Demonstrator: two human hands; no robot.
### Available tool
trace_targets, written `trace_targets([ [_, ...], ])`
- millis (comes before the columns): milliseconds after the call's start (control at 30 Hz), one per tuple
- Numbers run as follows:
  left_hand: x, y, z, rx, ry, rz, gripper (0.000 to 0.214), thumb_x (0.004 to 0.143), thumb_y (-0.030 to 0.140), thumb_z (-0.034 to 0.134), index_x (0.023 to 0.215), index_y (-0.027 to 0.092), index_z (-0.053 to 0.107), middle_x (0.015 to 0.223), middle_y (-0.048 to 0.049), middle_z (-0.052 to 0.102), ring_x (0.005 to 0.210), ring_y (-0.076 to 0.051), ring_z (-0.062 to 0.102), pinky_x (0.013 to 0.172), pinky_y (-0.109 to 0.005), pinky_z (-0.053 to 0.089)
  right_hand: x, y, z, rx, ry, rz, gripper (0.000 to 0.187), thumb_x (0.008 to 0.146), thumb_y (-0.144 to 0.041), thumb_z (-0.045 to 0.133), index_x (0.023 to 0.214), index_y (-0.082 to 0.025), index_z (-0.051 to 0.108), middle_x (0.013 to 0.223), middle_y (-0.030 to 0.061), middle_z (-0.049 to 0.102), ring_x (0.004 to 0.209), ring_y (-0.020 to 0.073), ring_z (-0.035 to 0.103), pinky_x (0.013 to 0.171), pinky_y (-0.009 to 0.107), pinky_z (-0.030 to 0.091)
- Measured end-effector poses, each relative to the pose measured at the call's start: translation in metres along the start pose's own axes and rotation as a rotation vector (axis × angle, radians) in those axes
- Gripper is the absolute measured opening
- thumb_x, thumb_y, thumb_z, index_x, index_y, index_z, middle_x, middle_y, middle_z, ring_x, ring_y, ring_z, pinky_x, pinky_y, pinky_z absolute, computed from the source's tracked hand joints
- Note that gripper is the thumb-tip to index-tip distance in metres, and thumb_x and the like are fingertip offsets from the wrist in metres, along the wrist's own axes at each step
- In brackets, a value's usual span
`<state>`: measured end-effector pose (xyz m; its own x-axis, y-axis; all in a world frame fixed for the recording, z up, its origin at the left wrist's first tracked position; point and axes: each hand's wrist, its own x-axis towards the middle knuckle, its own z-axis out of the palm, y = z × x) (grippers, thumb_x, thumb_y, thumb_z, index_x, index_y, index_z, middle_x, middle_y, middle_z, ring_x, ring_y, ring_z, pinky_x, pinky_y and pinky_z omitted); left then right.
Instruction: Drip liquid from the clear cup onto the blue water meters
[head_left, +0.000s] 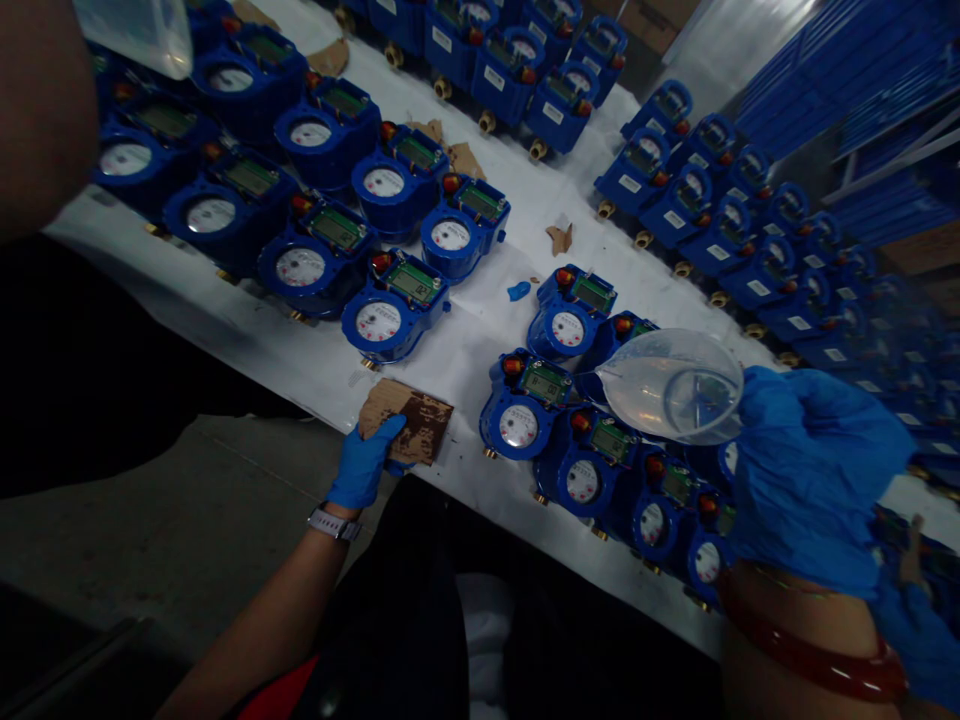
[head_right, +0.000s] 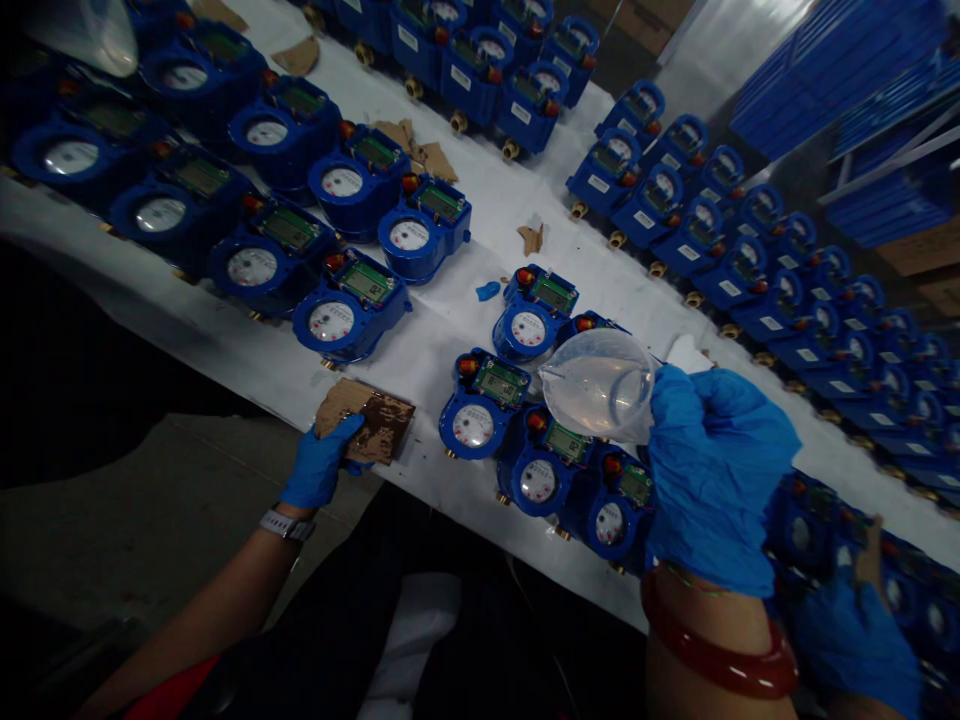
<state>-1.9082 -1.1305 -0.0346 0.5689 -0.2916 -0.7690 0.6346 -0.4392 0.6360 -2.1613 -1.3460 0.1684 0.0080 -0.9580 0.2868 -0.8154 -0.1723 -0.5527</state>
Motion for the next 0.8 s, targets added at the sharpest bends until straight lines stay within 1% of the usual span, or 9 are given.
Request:
trace_targets([
  [100, 0.0005, -0.0003, -0.0002, 0.008, -0.001, 0.007, 0.029, 0.076, 0.022, 0.078, 0.104, 0.016, 0.073, 0.073, -0.0023, 0.078, 0.049, -0.018, 0.068, 0.033, -0.023, 0.047, 0.0011, 0.0011, -0.0001, -0.029, 0.007, -0.006, 0.03, 0.071, -0.041, 0.061, 0.055, -0.018, 0.051, 0.052, -0.0027, 0.038, 0.05, 0.008, 0.034, 0.048, 0.025, 0.027],
  [233, 0.0021, -0.0016, -0.0011, 0.02, -0.009, 0.016, 0.027, 0.076, 0.022, 0.078, 0.101, 0.015, 0.073, 0.072, -0.0026, 0.077, 0.049, -0.019, 0.068, 0.033, -0.024, 0.048, 0.0019, 0.0011, 0.0007, -0.057, 0.01, -0.003, 0.03, 0.07, -0.043, 0.06, 0.054, -0.018, 0.052, 0.052, -0.002, 0.04, 0.05, 0.0088, 0.035, 0.049, 0.026, 0.028],
  [533, 0.0024, -0.0024, -0.0009, 0.021, -0.01, 0.022, 0.027, 0.074, 0.025, 0.079, 0.098, 0.016, 0.072, 0.069, -0.0011, 0.076, 0.046, -0.018, 0.067, 0.032, -0.024, 0.045, 0.0011, 0.0024, -0.0003, -0.03, 0.009, -0.012, 0.03, 0.069, -0.042, 0.061, 0.054, -0.018, 0.052, 0.051, -0.0029, 0.039, 0.05, 0.0084, 0.035, 0.05, 0.026, 0.028],
  [800, 0.0012, -0.0019, -0.0012, 0.014, -0.011, 0.021, 0.032, 0.074, 0.025, 0.08, 0.104, 0.015, 0.073, 0.078, -0.0042, 0.078, 0.051, -0.019, 0.07, 0.034, -0.023, 0.047, -0.0005, 0.0073, -0.0006, -0.007, 0.002, 0.015, 0.029, 0.071, -0.043, 0.063, 0.058, -0.018, 0.055, 0.053, -0.0031, 0.045, 0.05, 0.009, 0.039, 0.053, 0.028, 0.032],
])
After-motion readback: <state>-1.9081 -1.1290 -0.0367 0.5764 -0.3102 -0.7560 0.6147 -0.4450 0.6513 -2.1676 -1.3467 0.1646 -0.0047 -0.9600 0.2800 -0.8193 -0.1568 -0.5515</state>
